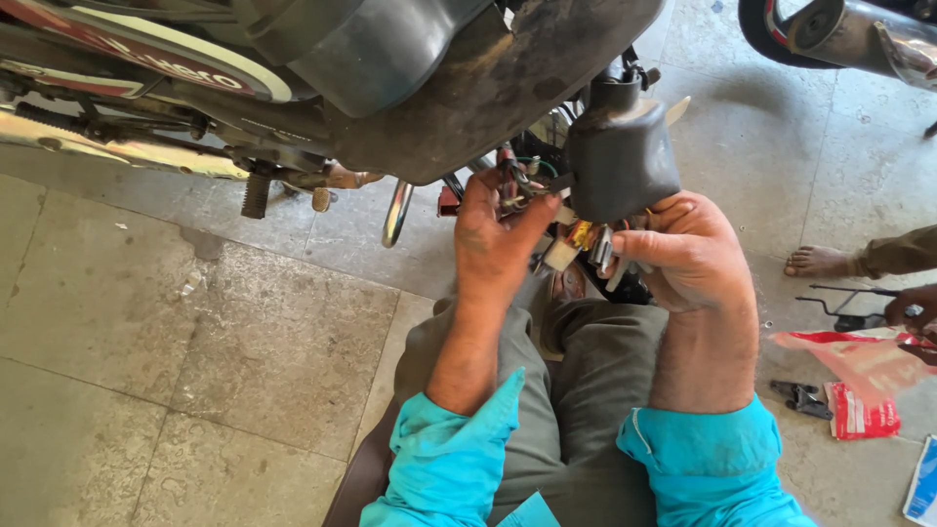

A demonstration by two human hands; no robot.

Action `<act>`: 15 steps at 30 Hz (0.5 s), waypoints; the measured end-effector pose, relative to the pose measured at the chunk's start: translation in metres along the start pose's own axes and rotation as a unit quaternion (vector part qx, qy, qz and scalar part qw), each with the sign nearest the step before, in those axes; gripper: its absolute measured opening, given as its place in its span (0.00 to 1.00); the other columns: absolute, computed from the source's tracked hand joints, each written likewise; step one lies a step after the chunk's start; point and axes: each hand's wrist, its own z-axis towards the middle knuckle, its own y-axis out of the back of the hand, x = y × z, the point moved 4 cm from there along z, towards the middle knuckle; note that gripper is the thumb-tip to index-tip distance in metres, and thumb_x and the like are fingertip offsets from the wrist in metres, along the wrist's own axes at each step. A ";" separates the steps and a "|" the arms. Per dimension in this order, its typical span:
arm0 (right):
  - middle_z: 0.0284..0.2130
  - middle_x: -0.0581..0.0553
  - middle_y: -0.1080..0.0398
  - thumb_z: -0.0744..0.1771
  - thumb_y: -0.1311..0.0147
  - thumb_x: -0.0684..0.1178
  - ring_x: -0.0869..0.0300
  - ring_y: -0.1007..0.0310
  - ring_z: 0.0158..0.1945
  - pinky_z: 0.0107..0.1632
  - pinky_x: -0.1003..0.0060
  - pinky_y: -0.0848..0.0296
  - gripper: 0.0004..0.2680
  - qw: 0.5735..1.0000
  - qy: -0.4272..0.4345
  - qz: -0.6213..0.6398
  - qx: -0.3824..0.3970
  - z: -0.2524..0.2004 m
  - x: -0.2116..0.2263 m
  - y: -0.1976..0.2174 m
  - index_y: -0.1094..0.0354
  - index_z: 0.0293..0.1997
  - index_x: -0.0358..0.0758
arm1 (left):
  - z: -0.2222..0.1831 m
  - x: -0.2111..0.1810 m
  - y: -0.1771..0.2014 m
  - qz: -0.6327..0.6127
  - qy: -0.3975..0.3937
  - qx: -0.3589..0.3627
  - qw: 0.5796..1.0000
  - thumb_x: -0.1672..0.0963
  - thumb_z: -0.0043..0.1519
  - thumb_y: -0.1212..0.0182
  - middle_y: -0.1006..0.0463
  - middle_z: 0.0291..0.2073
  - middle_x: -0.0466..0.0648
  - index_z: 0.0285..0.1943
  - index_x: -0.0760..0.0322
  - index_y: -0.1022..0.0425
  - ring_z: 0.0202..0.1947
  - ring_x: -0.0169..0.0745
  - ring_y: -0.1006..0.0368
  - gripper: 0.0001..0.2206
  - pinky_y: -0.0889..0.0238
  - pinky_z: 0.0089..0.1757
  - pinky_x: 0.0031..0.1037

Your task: Repairing or connecting the wiring and electrical components of a motorcycle.

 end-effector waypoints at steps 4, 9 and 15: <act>0.36 0.33 0.24 0.64 0.41 0.31 0.52 0.22 0.34 0.36 0.62 0.21 0.11 1.000 -0.001 0.025 0.019 0.000 -0.007 0.011 0.31 0.51 0.19 | -0.005 -0.037 -0.015 0.028 -0.023 -0.047 0.998 0.60 0.59 0.29 0.22 0.46 0.49 0.59 0.72 0.38 0.44 0.35 0.23 0.23 0.24 0.46 0.29; 0.37 0.35 0.24 0.62 0.39 0.32 0.55 0.22 0.31 0.34 0.65 0.21 0.12 0.999 0.001 0.030 -0.032 0.003 -0.011 -0.011 0.29 0.49 0.23 | -0.019 -0.059 -0.016 0.289 -0.189 -0.126 0.930 0.56 0.63 0.27 0.23 0.39 0.51 0.58 0.70 0.41 0.38 0.39 0.23 0.24 0.28 0.42 0.29; 0.34 0.35 0.23 0.63 0.39 0.33 0.55 0.22 0.30 0.34 0.64 0.21 0.09 0.993 0.002 0.094 -0.074 0.008 -0.025 -0.010 0.28 0.46 0.23 | -0.023 -0.072 -0.016 0.392 -0.309 -0.115 0.859 0.57 0.67 0.30 0.24 0.43 0.49 0.52 0.65 0.32 0.39 0.45 0.23 0.13 0.30 0.40 0.31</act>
